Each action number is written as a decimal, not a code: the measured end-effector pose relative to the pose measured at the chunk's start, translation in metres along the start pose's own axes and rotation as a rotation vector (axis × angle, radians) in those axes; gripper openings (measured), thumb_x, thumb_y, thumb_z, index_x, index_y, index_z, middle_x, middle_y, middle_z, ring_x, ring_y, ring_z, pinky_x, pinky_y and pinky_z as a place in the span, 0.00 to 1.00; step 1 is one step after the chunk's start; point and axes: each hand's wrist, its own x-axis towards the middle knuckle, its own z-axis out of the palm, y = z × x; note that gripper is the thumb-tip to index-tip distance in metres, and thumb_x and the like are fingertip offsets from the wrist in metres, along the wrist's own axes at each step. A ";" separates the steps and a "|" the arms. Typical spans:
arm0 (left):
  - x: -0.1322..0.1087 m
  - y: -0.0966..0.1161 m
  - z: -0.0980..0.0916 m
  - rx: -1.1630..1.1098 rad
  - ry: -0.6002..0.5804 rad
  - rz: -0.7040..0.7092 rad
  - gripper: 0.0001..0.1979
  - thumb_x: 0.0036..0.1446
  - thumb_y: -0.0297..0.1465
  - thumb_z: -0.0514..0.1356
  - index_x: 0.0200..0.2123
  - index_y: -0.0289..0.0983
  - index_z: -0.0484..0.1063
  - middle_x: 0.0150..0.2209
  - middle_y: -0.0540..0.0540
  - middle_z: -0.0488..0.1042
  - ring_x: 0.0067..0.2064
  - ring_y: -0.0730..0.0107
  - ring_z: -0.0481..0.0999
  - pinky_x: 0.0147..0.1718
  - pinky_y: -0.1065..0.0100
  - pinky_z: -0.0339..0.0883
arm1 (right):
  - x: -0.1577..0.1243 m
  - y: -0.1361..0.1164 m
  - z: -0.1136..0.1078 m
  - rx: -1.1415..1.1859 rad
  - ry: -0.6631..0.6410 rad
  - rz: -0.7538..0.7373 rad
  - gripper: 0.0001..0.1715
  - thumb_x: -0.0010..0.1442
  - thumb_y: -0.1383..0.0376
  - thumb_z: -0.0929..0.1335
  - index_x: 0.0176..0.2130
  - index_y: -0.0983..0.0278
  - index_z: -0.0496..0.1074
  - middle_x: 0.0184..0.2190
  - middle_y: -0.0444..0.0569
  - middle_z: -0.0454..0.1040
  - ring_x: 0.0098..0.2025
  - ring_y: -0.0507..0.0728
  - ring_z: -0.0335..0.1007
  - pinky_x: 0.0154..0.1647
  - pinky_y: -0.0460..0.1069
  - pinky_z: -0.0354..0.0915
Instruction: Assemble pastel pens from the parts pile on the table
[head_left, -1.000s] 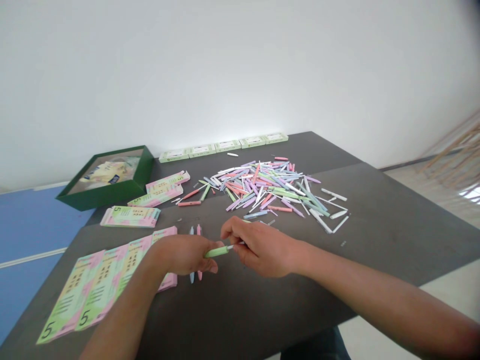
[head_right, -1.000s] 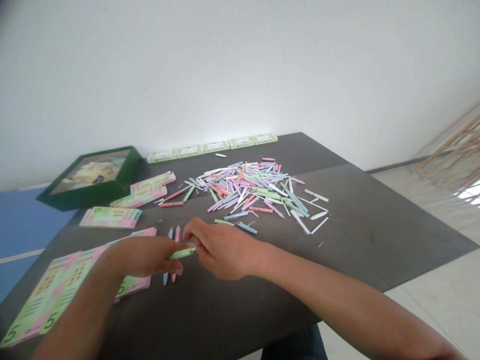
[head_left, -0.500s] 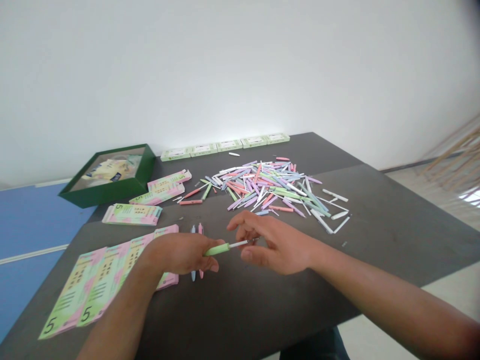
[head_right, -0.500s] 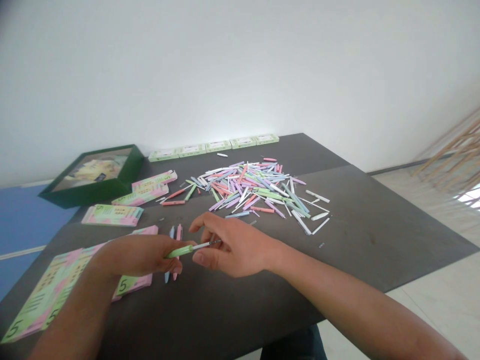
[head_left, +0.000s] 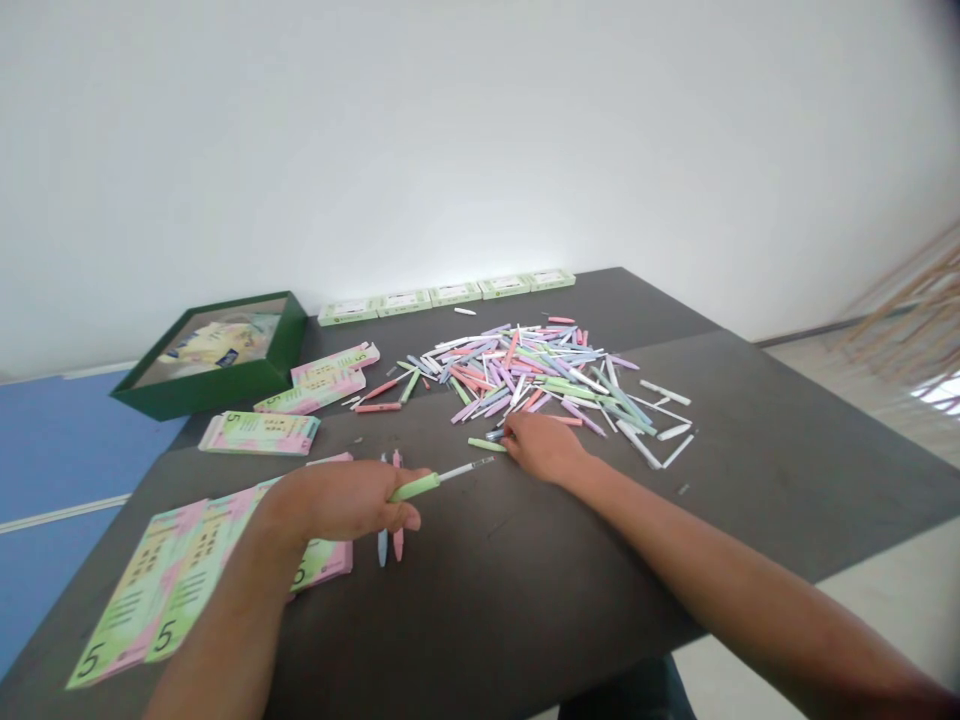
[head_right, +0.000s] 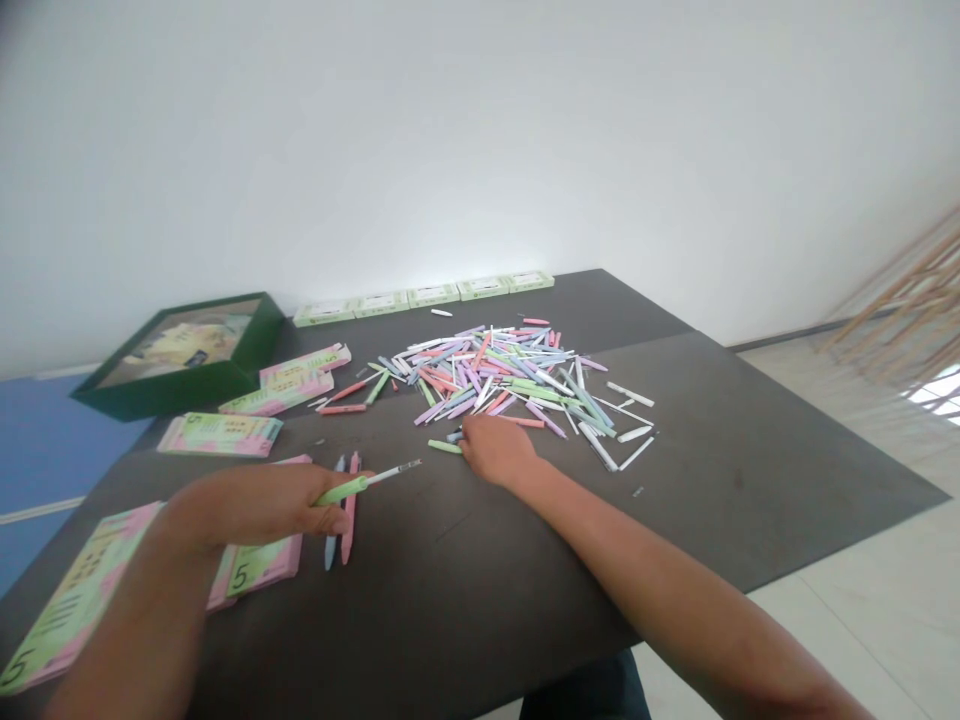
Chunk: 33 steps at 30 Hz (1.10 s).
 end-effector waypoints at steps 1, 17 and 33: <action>0.000 -0.001 0.000 -0.001 -0.003 -0.006 0.14 0.59 0.40 0.51 0.39 0.42 0.73 0.36 0.51 0.77 0.36 0.65 0.74 0.34 0.72 0.64 | 0.001 -0.005 0.006 -0.054 0.000 -0.035 0.12 0.60 0.62 0.61 0.39 0.65 0.68 0.38 0.54 0.72 0.41 0.59 0.68 0.38 0.49 0.59; 0.002 -0.007 0.000 -0.006 0.012 -0.006 0.16 0.58 0.42 0.51 0.39 0.40 0.71 0.34 0.49 0.76 0.34 0.65 0.74 0.31 0.71 0.64 | 0.000 -0.014 0.000 -0.030 0.117 -0.181 0.06 0.56 0.68 0.62 0.37 0.66 0.65 0.36 0.53 0.70 0.38 0.57 0.64 0.36 0.48 0.57; 0.008 -0.004 0.002 0.003 -0.020 0.010 0.15 0.58 0.39 0.51 0.40 0.40 0.73 0.34 0.49 0.78 0.33 0.65 0.75 0.32 0.71 0.65 | -0.059 0.016 -0.045 0.668 0.148 -0.380 0.10 0.54 0.74 0.62 0.37 0.64 0.67 0.32 0.46 0.69 0.33 0.52 0.62 0.34 0.46 0.58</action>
